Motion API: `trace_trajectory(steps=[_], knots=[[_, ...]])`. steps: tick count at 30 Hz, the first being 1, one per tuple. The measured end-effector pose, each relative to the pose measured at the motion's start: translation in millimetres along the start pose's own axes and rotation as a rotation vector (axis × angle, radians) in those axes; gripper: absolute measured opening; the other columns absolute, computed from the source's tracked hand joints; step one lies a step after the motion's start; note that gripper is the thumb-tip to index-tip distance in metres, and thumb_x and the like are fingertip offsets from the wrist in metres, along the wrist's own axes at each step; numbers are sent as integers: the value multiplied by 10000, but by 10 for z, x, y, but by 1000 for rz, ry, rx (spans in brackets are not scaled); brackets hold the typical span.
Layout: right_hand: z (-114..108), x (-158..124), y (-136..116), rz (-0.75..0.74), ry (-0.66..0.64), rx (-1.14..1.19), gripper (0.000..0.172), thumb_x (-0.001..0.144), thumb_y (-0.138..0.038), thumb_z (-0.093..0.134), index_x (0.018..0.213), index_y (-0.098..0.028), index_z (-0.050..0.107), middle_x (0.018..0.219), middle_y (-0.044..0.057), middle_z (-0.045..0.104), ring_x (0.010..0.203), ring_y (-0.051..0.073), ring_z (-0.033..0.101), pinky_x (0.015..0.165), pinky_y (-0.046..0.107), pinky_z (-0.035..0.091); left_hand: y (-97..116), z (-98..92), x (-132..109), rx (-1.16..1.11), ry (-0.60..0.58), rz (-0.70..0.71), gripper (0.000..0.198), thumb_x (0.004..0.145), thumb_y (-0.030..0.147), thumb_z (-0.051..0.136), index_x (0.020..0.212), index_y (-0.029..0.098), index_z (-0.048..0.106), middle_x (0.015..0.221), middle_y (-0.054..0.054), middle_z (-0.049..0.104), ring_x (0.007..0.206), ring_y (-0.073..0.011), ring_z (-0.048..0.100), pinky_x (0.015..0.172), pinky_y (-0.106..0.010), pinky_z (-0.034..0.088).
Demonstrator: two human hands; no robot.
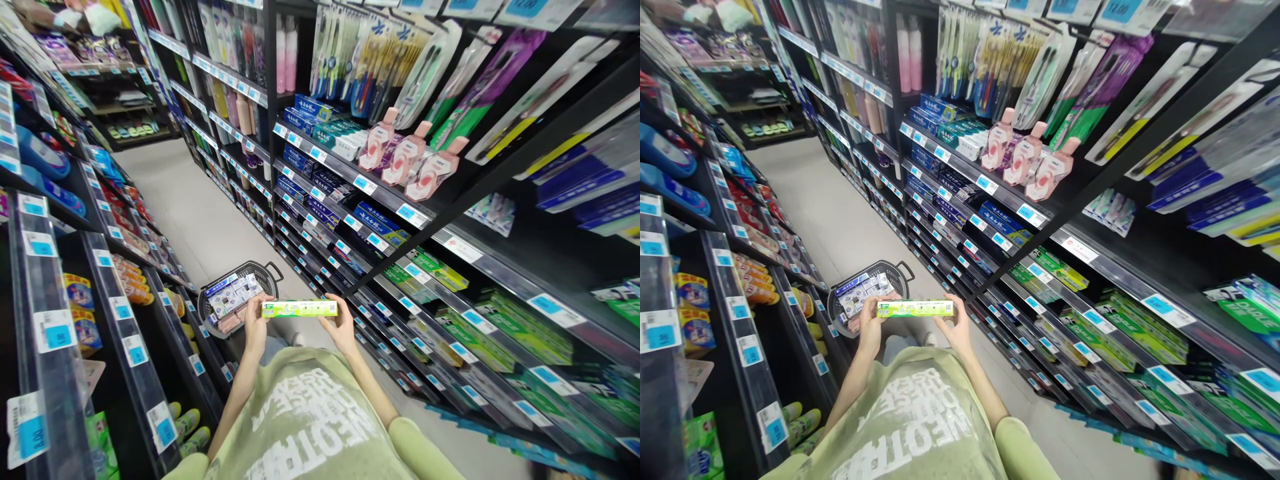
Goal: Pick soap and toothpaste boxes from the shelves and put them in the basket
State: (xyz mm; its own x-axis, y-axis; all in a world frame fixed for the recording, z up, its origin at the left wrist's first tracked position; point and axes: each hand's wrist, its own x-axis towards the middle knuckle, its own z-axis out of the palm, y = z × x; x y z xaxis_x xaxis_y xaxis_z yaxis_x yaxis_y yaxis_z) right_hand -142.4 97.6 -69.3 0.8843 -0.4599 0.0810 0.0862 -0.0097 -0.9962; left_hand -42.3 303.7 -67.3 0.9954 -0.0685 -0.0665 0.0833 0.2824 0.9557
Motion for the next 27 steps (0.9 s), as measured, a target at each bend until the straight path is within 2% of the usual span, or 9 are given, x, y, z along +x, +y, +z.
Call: trace_trajectory(steps=[11, 27], knots=[[-9, -4, 37, 29, 19, 5, 528, 787, -352, 794, 1263, -276, 577, 1352, 98, 588, 1139, 268, 615, 752, 318, 546, -87, -16, -1, 7, 21, -19, 448, 560, 91, 539, 984, 236, 559, 1064, -28, 702, 1034, -229, 640, 842, -302, 481], [-17, -34, 14, 6, 11, -16, 538, 779, -299, 791, 1268, -288, 567, 1386, 103, 555, 1140, 267, 619, 724, 313, 552, 16, 35, -65, 32, -49, -14, 499, 566, 50, 585, 1025, 240, 550, 1167, -44, 649, 1105, -235, 623, 861, -306, 482]])
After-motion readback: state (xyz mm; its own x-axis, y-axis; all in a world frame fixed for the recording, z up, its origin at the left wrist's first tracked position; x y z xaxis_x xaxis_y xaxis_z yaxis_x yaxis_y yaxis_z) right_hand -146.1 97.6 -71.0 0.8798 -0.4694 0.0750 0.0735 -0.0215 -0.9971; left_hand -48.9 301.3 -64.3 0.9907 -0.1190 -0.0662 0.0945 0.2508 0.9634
